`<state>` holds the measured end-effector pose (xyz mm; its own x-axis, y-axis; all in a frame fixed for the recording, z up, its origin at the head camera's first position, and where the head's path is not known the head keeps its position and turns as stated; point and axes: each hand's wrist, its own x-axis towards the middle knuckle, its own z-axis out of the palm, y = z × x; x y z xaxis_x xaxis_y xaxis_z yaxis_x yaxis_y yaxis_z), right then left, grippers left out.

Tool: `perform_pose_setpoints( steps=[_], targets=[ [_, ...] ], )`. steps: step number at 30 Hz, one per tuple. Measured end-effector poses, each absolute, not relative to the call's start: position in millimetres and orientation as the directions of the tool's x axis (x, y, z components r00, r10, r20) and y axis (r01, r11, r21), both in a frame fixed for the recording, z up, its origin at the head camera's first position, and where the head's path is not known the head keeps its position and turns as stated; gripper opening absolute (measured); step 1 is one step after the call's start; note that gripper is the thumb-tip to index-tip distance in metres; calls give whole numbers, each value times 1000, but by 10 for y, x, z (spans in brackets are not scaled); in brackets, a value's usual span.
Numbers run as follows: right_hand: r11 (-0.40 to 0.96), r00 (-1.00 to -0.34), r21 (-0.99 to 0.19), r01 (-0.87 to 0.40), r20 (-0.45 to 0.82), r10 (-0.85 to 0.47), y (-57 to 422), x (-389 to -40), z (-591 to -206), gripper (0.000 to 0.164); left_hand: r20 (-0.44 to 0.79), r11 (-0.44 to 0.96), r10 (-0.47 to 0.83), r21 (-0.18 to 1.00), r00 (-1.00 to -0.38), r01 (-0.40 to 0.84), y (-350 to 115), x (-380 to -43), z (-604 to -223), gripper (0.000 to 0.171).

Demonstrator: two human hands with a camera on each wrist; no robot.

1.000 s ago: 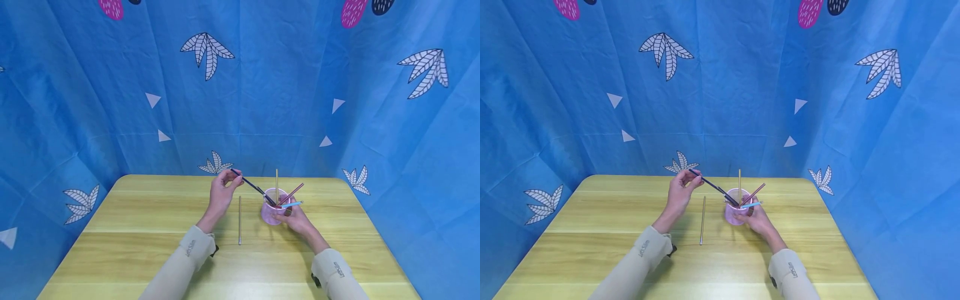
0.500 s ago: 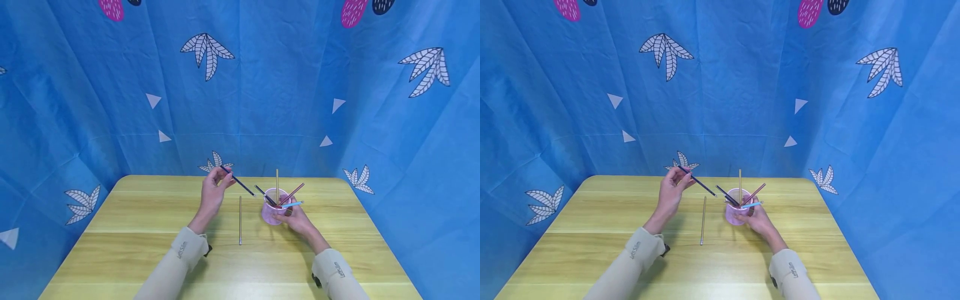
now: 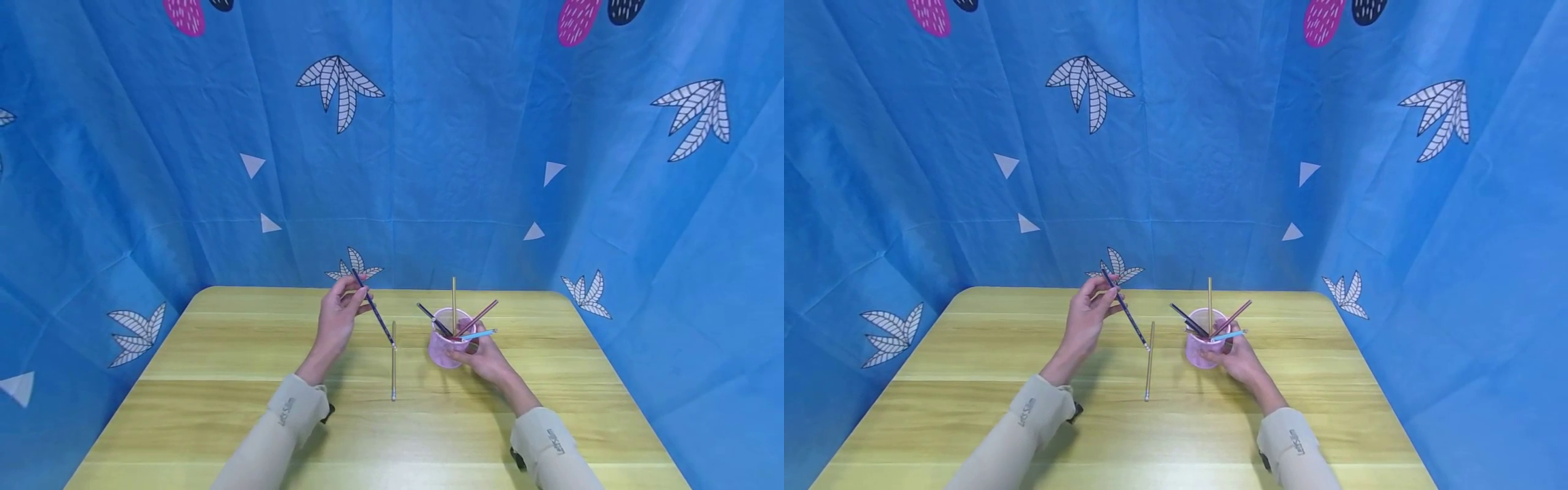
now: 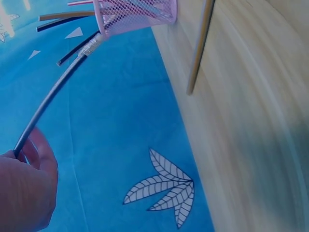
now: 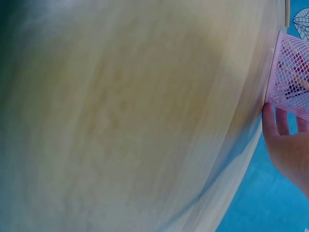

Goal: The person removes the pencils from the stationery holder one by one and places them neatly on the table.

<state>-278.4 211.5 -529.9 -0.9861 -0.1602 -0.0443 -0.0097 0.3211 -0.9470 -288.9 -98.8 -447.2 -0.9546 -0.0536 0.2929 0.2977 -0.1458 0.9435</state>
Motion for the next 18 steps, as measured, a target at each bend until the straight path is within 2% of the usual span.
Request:
perform_pose_setpoints(
  steps=[18],
  targets=[
    [319, -985, -948, 3, -58, -164, 2134, -2838, -5361, 79, 149, -98, -100, 982, -984, 159, -1079, -2950, -4666, 35]
  ],
)
